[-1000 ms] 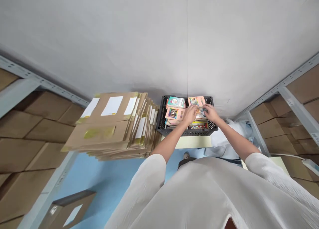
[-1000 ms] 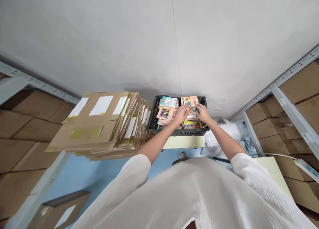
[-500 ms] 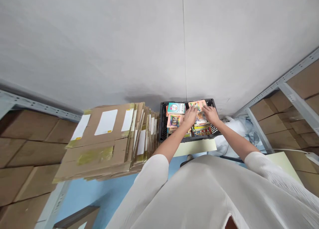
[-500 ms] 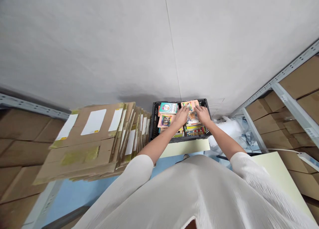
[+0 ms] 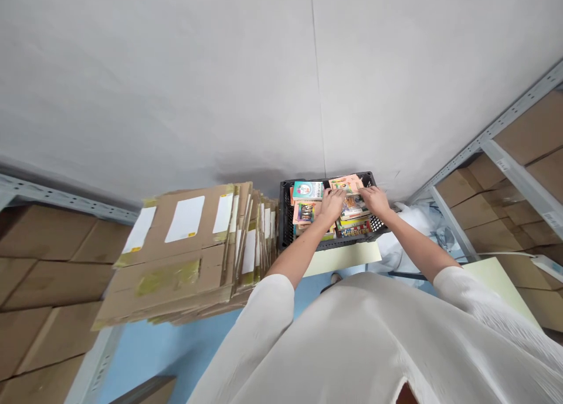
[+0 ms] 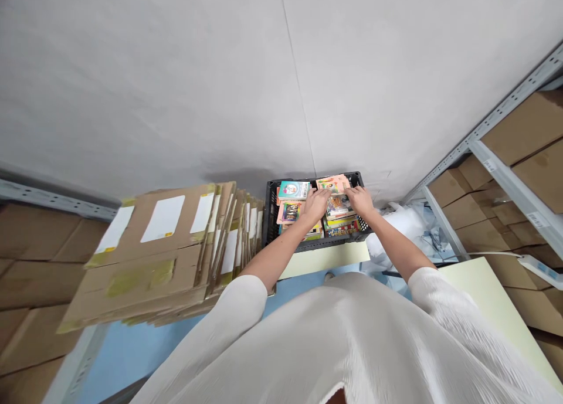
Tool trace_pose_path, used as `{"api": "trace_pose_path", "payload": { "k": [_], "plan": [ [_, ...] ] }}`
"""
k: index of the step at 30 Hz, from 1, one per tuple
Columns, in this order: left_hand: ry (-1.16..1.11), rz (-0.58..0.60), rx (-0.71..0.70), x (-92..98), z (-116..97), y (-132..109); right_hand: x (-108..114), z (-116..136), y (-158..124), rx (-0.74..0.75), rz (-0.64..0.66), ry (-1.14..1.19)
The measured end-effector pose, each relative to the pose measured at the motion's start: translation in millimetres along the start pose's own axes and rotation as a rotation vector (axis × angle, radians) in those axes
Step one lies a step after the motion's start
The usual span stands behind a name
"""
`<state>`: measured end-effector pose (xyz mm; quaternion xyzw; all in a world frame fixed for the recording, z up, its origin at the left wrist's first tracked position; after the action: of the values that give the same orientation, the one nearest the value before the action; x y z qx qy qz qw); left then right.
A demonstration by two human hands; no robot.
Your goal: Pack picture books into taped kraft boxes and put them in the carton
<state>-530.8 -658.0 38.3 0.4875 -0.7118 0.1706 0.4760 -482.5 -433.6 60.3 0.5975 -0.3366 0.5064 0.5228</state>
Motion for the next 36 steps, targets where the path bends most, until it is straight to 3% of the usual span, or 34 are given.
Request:
{"api": "trace_pose_path", "payload": {
  "k": [7, 13, 20, 27, 32, 36],
  "plan": [
    [0.121, -0.088, -0.201, 2.5, -54, 8, 27, -28, -45, -0.109, -0.094, 0.036],
    [0.111, -0.038, -0.313, -25.4, -132, 6, 58, -70, -120, -0.236, -0.131, 0.002],
    [0.051, 0.054, -0.469, -92.7, -253, -16, 92, -129, -254, -0.423, -0.148, -0.042],
    [-0.031, 0.204, -0.615, -184.7, -373, -70, 113, -172, -422, -0.597, -0.131, -0.076],
    [-0.066, 0.349, -0.712, -237.4, -436, -106, 115, -178, -521, -0.757, -0.083, -0.095],
    [-0.061, 0.452, -0.823, -271.5, -471, -120, 111, -176, -575, -0.885, -0.066, -0.106]
  ]
}}
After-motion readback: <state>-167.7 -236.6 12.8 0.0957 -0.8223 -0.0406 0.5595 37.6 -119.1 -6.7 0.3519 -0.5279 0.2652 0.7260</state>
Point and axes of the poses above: each hand's wrist, its own y-axis towards the middle knuckle, its own x-axis out of the back of the hand, z = x × y, the point moved 1 cm from there along y, towards the middle knuckle, and after that the axes turned 11 degrees about -z, right-handed, at the moved point
